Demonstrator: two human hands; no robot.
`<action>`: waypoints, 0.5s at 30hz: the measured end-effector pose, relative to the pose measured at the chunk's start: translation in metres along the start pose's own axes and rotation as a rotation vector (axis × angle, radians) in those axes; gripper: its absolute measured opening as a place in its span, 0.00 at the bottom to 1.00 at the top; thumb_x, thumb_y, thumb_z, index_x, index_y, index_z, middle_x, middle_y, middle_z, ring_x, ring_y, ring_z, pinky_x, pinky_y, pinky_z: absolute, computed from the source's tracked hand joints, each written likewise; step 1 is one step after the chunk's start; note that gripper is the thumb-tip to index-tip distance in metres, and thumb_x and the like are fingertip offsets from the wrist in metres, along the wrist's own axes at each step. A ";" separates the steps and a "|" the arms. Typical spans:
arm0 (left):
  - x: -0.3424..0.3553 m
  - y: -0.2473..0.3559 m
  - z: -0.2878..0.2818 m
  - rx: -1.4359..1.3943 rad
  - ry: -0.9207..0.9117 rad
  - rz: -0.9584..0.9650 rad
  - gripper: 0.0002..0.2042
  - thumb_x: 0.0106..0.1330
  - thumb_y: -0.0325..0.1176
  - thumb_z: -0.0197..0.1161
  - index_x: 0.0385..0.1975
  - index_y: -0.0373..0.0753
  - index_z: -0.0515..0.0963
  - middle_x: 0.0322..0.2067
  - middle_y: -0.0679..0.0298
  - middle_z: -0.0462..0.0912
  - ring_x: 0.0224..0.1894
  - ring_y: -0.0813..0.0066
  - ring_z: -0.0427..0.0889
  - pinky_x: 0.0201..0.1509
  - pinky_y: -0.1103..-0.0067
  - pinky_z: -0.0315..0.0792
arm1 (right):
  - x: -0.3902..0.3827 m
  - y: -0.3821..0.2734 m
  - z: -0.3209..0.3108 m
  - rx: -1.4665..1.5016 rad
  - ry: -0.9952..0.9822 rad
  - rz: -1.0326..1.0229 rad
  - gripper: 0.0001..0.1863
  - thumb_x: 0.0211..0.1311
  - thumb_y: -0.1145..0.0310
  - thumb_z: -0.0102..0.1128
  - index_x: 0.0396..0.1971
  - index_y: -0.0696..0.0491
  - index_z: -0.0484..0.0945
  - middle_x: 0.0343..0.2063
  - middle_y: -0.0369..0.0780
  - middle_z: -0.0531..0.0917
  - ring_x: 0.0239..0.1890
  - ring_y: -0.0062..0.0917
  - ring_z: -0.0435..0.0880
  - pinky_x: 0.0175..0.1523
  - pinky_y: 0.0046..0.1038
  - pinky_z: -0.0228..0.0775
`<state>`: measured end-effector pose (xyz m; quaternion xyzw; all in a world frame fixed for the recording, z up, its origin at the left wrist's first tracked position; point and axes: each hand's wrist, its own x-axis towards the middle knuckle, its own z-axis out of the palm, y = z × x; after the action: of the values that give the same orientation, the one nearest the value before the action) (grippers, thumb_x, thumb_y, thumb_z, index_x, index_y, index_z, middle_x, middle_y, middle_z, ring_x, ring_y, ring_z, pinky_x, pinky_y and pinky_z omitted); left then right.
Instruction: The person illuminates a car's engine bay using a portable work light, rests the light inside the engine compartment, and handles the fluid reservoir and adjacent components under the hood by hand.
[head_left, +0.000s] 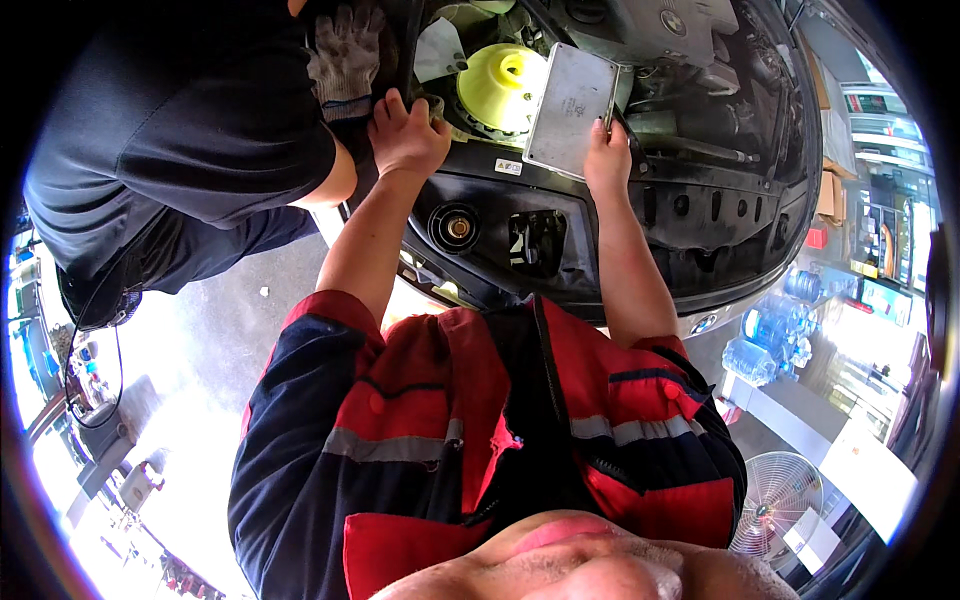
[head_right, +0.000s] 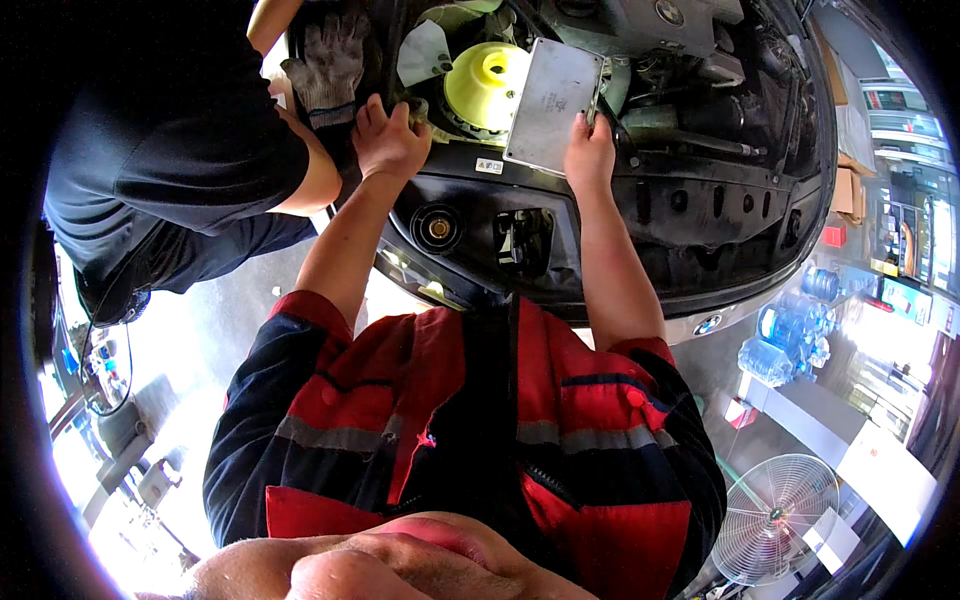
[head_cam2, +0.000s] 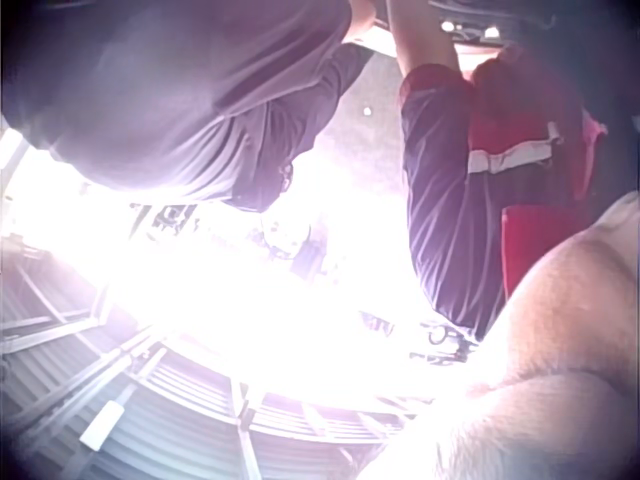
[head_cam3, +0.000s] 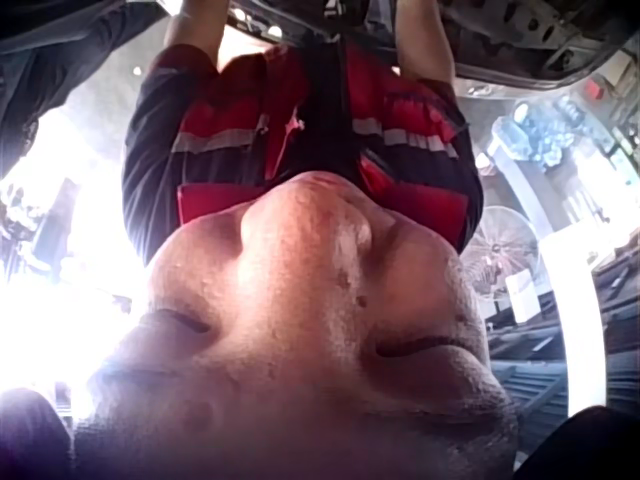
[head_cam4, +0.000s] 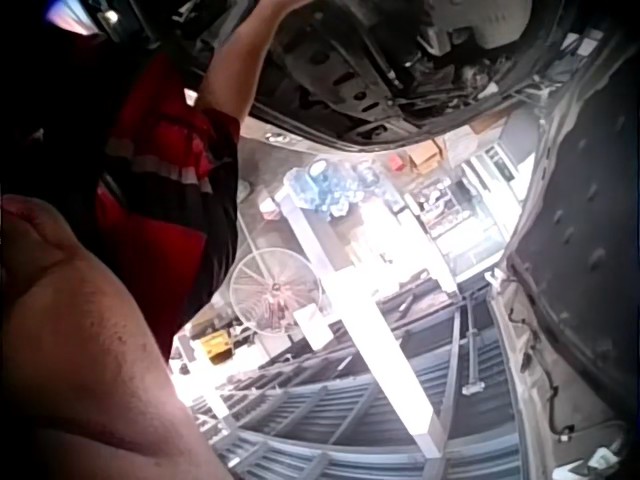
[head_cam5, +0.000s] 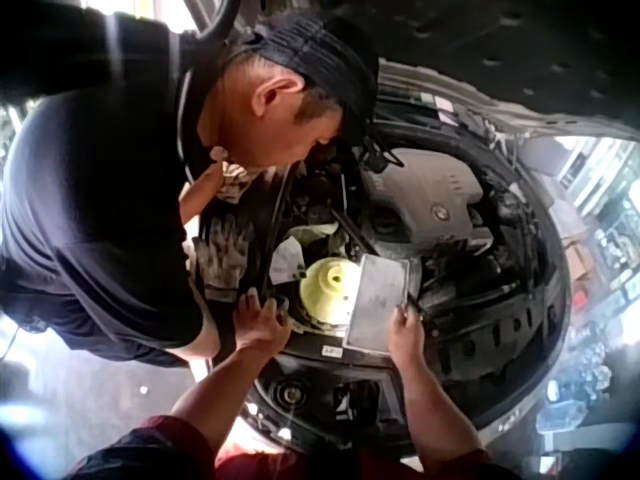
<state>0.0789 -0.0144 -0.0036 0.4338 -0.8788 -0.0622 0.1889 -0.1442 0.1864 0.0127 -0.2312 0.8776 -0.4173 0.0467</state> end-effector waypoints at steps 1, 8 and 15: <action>0.000 0.000 0.001 0.000 -0.002 -0.003 0.19 0.57 0.45 0.66 0.46 0.44 0.81 0.63 0.49 0.66 0.65 0.43 0.65 0.63 0.50 0.65 | 0.000 -0.001 0.001 -0.028 -0.005 0.024 0.20 0.76 0.53 0.52 0.48 0.56 0.79 0.37 0.50 0.85 0.40 0.46 0.84 0.47 0.41 0.73; 0.002 -0.001 0.000 0.000 0.037 0.011 0.18 0.57 0.45 0.66 0.44 0.43 0.82 0.61 0.49 0.68 0.64 0.44 0.66 0.61 0.51 0.67 | -0.001 -0.005 -0.001 -0.111 -0.053 -0.014 0.19 0.75 0.58 0.53 0.51 0.60 0.76 0.40 0.55 0.83 0.44 0.54 0.82 0.48 0.47 0.73; 0.002 -0.002 0.002 0.008 0.054 0.028 0.18 0.57 0.45 0.66 0.43 0.43 0.81 0.60 0.49 0.68 0.64 0.44 0.66 0.60 0.51 0.67 | -0.001 0.004 -0.005 -0.122 -0.014 -0.090 0.24 0.74 0.59 0.55 0.58 0.62 0.73 0.46 0.53 0.81 0.47 0.47 0.81 0.53 0.43 0.73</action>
<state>0.0788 -0.0170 -0.0054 0.4236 -0.8796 -0.0444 0.2118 -0.1464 0.1924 0.0131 -0.2758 0.8898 -0.3631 0.0199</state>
